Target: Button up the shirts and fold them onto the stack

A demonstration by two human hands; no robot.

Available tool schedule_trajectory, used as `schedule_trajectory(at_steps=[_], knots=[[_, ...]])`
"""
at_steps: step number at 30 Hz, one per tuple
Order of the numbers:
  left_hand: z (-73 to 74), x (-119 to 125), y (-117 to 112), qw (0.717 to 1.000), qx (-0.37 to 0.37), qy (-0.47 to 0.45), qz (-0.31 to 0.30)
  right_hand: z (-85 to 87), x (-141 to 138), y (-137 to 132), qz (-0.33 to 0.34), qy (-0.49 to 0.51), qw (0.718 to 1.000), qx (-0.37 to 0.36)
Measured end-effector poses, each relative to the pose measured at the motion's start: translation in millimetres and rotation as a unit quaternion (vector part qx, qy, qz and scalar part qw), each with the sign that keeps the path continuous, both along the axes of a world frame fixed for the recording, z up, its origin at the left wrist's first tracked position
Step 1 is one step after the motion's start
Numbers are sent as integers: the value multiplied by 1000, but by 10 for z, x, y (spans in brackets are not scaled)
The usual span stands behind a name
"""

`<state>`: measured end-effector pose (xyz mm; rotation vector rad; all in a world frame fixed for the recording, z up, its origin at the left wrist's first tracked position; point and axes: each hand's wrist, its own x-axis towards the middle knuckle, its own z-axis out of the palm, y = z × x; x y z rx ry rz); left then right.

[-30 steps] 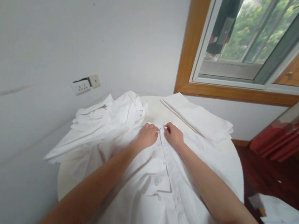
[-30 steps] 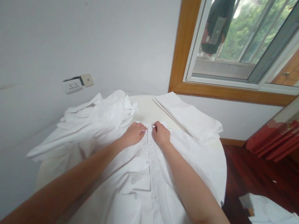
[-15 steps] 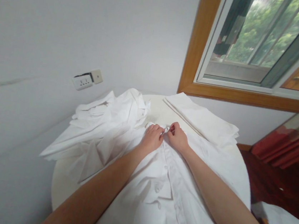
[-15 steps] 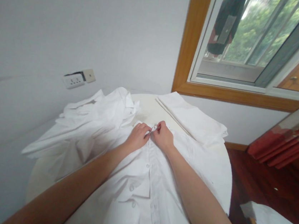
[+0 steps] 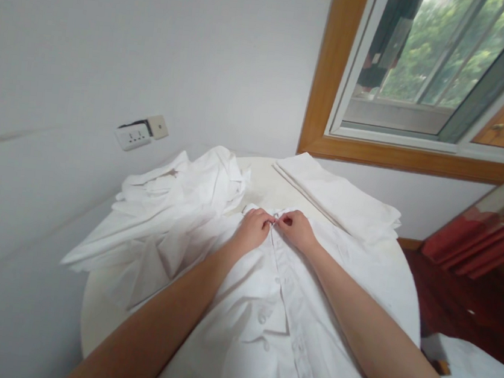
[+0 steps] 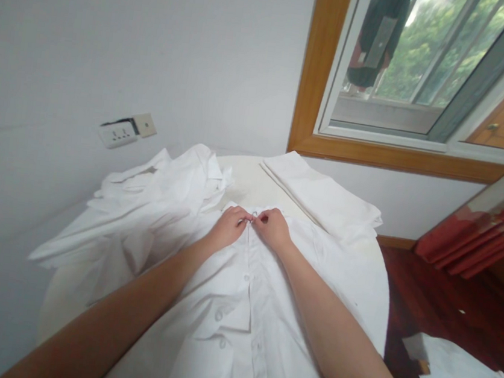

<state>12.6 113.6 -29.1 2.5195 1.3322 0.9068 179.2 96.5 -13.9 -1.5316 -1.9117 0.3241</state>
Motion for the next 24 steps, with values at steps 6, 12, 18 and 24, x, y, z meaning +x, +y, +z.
schedule_trajectory(at_steps=[6, 12, 18, 24], knots=[[-17, 6, -15, 1000, 13, 21, -16, 30, 61, 23, 84, 11, 996, -27], [-14, 7, -57, 999, 23, 34, 0, 44, 50, -4, 44, 31, 998, -38], [5, 2, -71, 999, 24, 32, 12, 39, 45, -28, -6, 25, 998, -54], [12, 35, -65, 997, 29, 53, 44, 34, 20, -20, -38, 69, 996, -43]])
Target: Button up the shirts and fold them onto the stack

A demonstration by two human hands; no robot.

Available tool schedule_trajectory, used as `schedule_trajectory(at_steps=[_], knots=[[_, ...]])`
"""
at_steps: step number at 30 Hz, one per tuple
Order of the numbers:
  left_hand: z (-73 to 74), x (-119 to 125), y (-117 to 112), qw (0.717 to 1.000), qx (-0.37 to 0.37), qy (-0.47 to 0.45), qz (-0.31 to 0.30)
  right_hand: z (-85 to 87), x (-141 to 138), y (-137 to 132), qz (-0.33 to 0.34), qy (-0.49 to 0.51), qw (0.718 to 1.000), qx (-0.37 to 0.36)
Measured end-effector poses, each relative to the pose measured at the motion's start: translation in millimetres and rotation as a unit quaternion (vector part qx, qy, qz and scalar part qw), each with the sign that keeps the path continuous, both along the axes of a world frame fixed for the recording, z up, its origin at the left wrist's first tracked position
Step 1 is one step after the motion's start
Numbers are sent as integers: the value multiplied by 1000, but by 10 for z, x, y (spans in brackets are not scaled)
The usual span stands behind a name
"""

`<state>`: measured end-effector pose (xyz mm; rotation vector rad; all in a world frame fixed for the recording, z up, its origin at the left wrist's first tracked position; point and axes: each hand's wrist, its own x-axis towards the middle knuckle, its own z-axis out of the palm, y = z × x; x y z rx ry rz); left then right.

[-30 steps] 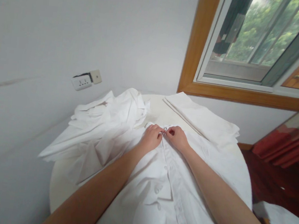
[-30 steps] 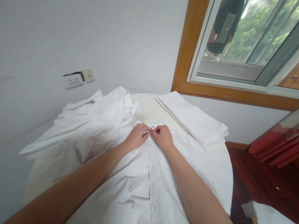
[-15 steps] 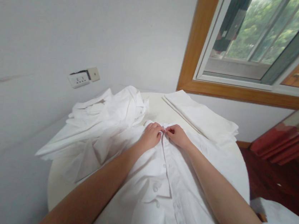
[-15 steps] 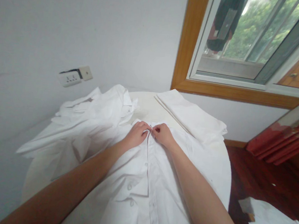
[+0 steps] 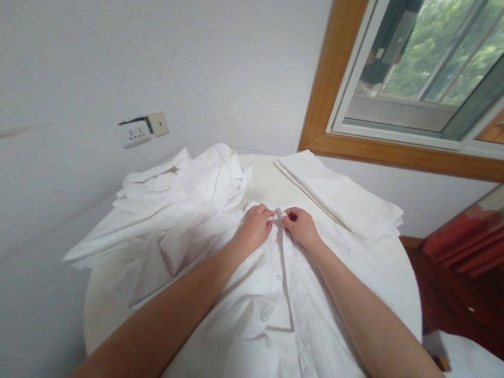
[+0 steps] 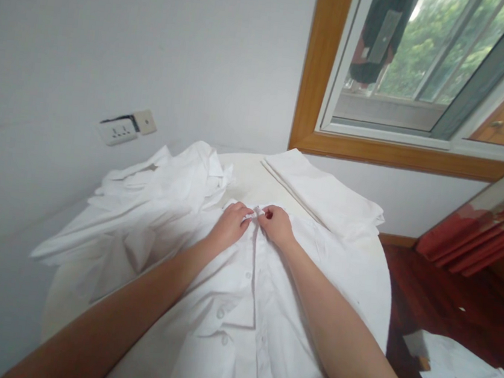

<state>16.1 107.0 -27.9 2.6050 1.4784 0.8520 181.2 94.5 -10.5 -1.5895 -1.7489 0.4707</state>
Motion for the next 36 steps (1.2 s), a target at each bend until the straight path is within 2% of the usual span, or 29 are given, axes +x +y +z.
schedule_trajectory(at_steps=[4, 11, 20, 23, 30, 36], knots=[[18, 30, 7, 1000, 12, 10, 10, -15, -42, 18, -10, 7, 1000, 16], [16, 58, 57, 1000, 4, -2, 23, -2, -75, 4, 0, -89, 996, -9], [-69, 52, 147, 999, -9, -2, 35, -51, -90, 31, -2, -85, 996, 1], [-64, 62, 144, 999, -7, 2, 37, -72, -67, 64, 4, -64, 998, 5], [-35, 85, 117, 998, 5, 34, 45, -88, -62, 124, 14, 71, 997, 2], [-14, 109, 81, 996, 22, 47, 66, -130, -115, 137, 5, 55, 998, -10]])
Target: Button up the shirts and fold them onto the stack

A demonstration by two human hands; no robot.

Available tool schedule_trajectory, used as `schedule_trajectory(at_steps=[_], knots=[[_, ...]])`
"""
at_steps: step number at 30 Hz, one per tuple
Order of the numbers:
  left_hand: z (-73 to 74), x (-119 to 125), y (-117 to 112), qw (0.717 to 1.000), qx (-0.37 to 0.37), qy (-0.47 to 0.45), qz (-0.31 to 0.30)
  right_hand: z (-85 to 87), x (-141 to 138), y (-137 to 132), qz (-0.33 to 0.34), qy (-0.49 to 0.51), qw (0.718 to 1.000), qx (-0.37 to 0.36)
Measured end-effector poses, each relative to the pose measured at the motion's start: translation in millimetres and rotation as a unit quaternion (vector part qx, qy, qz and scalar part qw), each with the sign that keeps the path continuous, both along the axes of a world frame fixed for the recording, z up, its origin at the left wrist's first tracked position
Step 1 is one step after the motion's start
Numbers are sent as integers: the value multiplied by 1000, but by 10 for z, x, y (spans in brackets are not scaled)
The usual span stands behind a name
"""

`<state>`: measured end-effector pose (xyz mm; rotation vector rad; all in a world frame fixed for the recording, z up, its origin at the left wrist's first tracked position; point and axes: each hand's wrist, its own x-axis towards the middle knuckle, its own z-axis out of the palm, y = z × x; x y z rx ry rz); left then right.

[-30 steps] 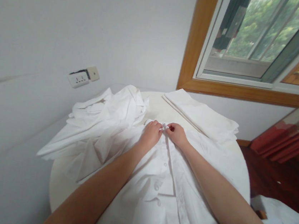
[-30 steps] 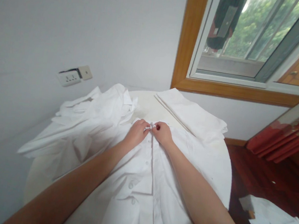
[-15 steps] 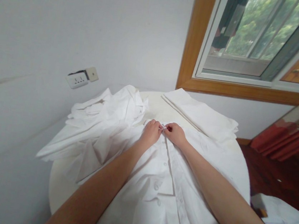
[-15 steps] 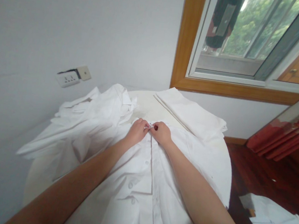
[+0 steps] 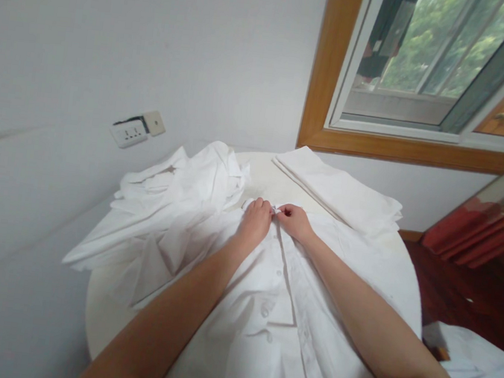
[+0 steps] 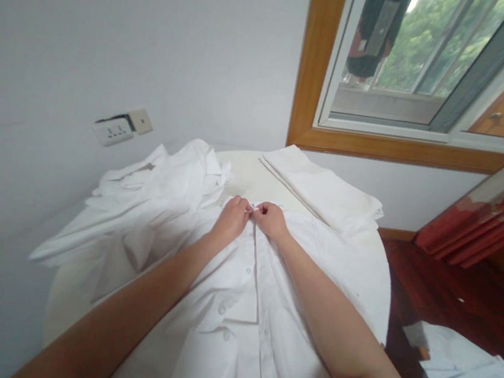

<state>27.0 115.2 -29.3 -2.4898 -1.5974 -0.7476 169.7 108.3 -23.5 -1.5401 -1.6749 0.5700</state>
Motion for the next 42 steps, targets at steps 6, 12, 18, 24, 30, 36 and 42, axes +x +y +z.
schedule_trajectory(at_steps=[6, 12, 18, 24, 30, 36, 42], knots=[[1, -46, 26, 1000, 2, -8, -17, -27, 37, 40, 13, 45, 998, -39], [2, -129, 108, 991, -55, -114, -49, 33, 52, -3, 24, 65, 995, -67], [41, -131, 95, 987, -70, -132, -55, 123, 44, -42, 40, 77, 992, -88], [102, -124, 22, 992, -61, -94, -55, 158, 91, -39, 106, 146, 972, -152], [102, -115, -15, 996, -43, -60, -42, 259, 152, -49, 163, 249, 928, -223], [63, -111, -10, 997, -38, -50, -36, 143, 88, 3, 116, 237, 946, -187], [37, -112, 17, 997, -50, -51, -28, 60, 37, 24, 74, 98, 987, -105]])
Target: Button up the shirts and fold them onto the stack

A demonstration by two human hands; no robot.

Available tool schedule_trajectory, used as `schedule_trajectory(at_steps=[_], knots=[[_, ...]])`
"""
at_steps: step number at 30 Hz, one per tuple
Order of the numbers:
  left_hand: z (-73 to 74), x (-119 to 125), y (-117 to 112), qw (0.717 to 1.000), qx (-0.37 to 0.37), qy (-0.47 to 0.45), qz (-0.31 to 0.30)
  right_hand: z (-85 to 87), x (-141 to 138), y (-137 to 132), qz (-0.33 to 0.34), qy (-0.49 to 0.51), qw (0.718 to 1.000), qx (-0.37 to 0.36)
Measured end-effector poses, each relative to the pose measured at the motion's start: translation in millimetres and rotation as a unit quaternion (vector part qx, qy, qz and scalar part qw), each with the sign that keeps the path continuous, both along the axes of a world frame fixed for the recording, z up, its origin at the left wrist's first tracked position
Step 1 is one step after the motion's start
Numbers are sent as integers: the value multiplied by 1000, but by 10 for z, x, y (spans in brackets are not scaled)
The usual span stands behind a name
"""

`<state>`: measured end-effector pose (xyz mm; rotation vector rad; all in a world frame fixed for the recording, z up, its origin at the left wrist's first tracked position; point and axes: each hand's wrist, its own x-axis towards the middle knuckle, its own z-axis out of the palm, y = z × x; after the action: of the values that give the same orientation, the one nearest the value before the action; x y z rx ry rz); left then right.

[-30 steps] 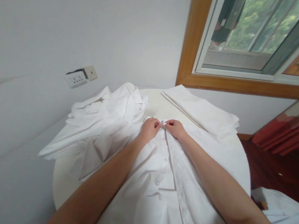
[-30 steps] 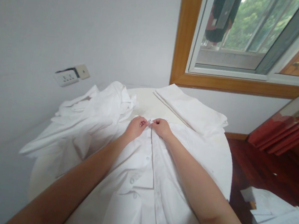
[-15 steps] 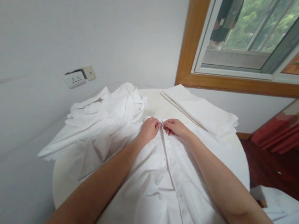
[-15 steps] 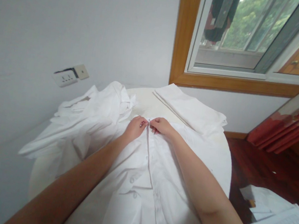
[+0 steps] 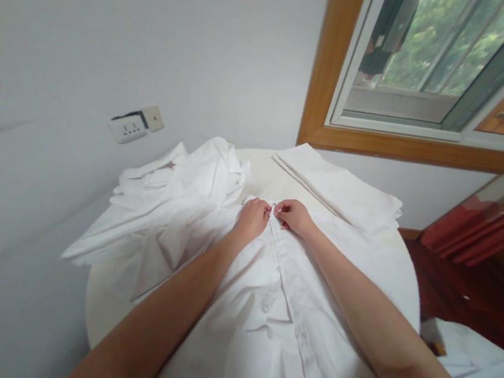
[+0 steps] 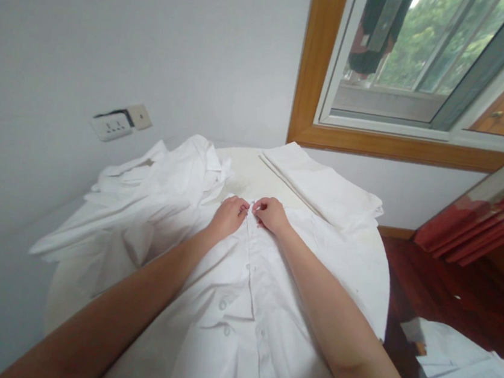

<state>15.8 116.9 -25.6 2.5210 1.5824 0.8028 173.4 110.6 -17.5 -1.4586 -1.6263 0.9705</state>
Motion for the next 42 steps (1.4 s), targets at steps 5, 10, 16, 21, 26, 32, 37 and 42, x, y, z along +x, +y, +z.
schedule_trajectory(at_steps=[5, 10, 16, 21, 26, 32, 37, 42], knots=[[-25, -10, 31, 1000, -5, 2, 0, 12, 11, -7, -26, -162, 978, 126], [-15, -2, 23, 1000, 0, 4, 1, 3, 47, 22, -7, -132, 988, 78], [41, 21, -24, 1000, 12, 5, -7, 25, 64, 15, 29, -114, 990, 72], [65, 13, -18, 1000, -17, -16, -5, 42, 23, -19, 7, -195, 970, 146], [60, -1, 19, 998, -47, -50, 1, 56, -26, -24, -10, -228, 965, 129], [104, 33, 3, 998, -39, -38, 10, 58, -43, -21, -14, -247, 962, 114], [123, 59, 26, 996, -69, -54, 26, 51, -38, -39, -14, -261, 957, 129], [143, 20, 58, 991, -106, -71, 30, 31, -8, -50, 7, -260, 953, 154]])
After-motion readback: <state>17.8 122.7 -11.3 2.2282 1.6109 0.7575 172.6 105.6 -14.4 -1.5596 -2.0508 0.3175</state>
